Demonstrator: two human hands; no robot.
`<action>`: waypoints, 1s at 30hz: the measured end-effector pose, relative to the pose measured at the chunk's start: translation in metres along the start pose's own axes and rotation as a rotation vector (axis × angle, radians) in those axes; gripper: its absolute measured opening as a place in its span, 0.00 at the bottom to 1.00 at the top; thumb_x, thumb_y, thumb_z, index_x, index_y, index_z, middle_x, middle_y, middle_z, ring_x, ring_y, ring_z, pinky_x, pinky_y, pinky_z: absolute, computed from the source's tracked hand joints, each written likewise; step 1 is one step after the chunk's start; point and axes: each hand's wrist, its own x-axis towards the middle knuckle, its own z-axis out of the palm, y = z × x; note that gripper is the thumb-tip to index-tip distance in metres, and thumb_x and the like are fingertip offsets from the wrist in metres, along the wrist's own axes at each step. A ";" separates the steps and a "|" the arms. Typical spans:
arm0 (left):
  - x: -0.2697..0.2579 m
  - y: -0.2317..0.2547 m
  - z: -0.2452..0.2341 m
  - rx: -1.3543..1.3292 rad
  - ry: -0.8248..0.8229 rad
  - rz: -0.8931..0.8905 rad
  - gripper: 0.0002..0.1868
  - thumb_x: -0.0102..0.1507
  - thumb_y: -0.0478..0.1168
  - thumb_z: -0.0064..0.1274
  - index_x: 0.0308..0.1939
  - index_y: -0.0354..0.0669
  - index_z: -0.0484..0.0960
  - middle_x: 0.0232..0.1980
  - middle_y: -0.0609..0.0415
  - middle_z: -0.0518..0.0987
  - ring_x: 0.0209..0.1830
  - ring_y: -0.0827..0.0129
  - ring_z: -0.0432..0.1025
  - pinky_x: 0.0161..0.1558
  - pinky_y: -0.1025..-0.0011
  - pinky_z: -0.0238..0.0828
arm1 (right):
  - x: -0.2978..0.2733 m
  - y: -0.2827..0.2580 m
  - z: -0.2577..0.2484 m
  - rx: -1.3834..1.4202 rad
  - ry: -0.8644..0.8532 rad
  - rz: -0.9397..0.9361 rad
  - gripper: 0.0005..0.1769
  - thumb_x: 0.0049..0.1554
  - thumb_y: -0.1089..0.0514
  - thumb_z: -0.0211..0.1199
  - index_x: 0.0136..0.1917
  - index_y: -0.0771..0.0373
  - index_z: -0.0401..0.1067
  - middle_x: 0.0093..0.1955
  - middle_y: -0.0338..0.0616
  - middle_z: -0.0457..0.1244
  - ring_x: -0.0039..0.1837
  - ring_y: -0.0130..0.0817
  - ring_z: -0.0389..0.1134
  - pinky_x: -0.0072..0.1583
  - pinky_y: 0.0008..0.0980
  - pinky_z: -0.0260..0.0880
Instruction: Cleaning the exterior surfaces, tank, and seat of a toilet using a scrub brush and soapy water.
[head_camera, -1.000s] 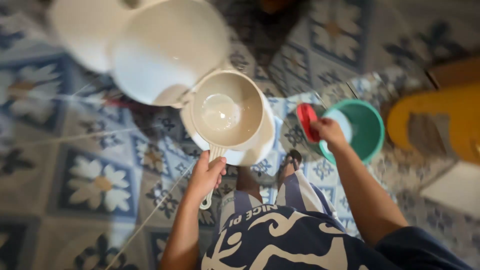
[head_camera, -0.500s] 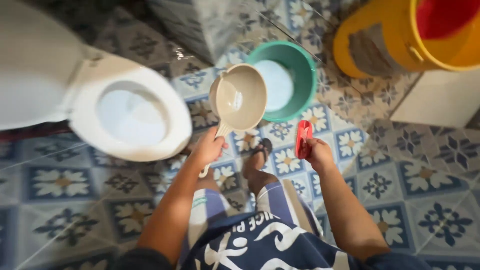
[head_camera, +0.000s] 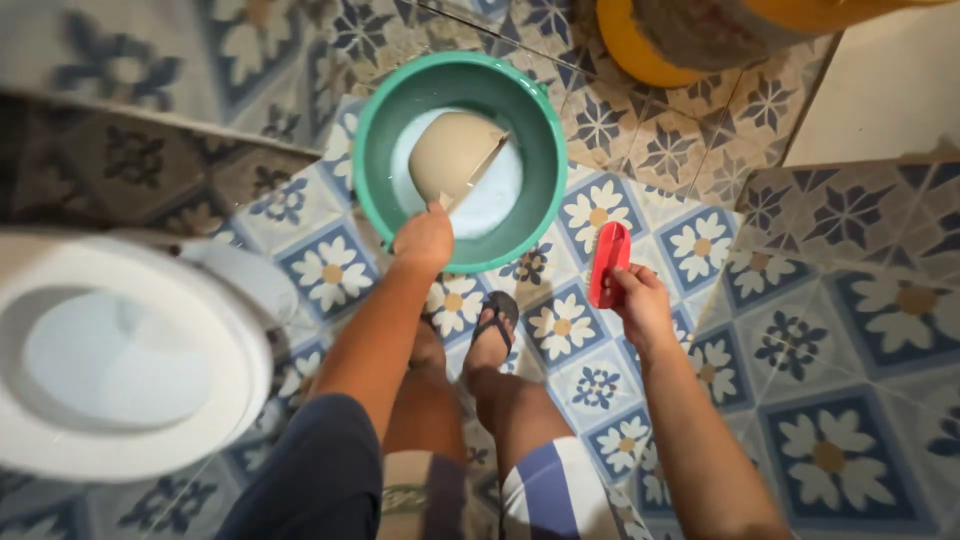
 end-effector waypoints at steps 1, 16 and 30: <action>0.028 -0.003 0.018 0.005 -0.005 0.008 0.16 0.70 0.38 0.35 0.58 0.34 0.70 0.53 0.29 0.80 0.55 0.40 0.76 0.56 0.49 0.72 | 0.014 0.010 -0.001 0.007 0.009 0.000 0.07 0.63 0.58 0.58 0.53 0.63 0.70 0.44 0.41 0.67 0.43 0.32 0.69 0.48 0.35 0.72; 0.020 -0.006 0.009 -0.412 -0.297 -0.163 0.18 0.61 0.44 0.61 0.44 0.31 0.82 0.35 0.38 0.83 0.25 0.54 0.77 0.29 0.59 0.76 | 0.007 0.094 -0.050 0.147 0.046 0.132 0.04 0.63 0.59 0.59 0.50 0.61 0.69 0.40 0.40 0.66 0.40 0.30 0.67 0.47 0.32 0.71; -0.272 -0.001 -0.118 -1.000 0.121 0.002 0.26 0.55 0.40 0.61 0.57 0.40 0.76 0.33 0.46 0.83 0.24 0.59 0.76 0.24 0.62 0.74 | -0.187 -0.168 0.071 -0.368 -0.292 -0.562 0.16 0.63 0.60 0.62 0.63 0.68 0.70 0.52 0.41 0.69 0.51 0.27 0.69 0.55 0.28 0.70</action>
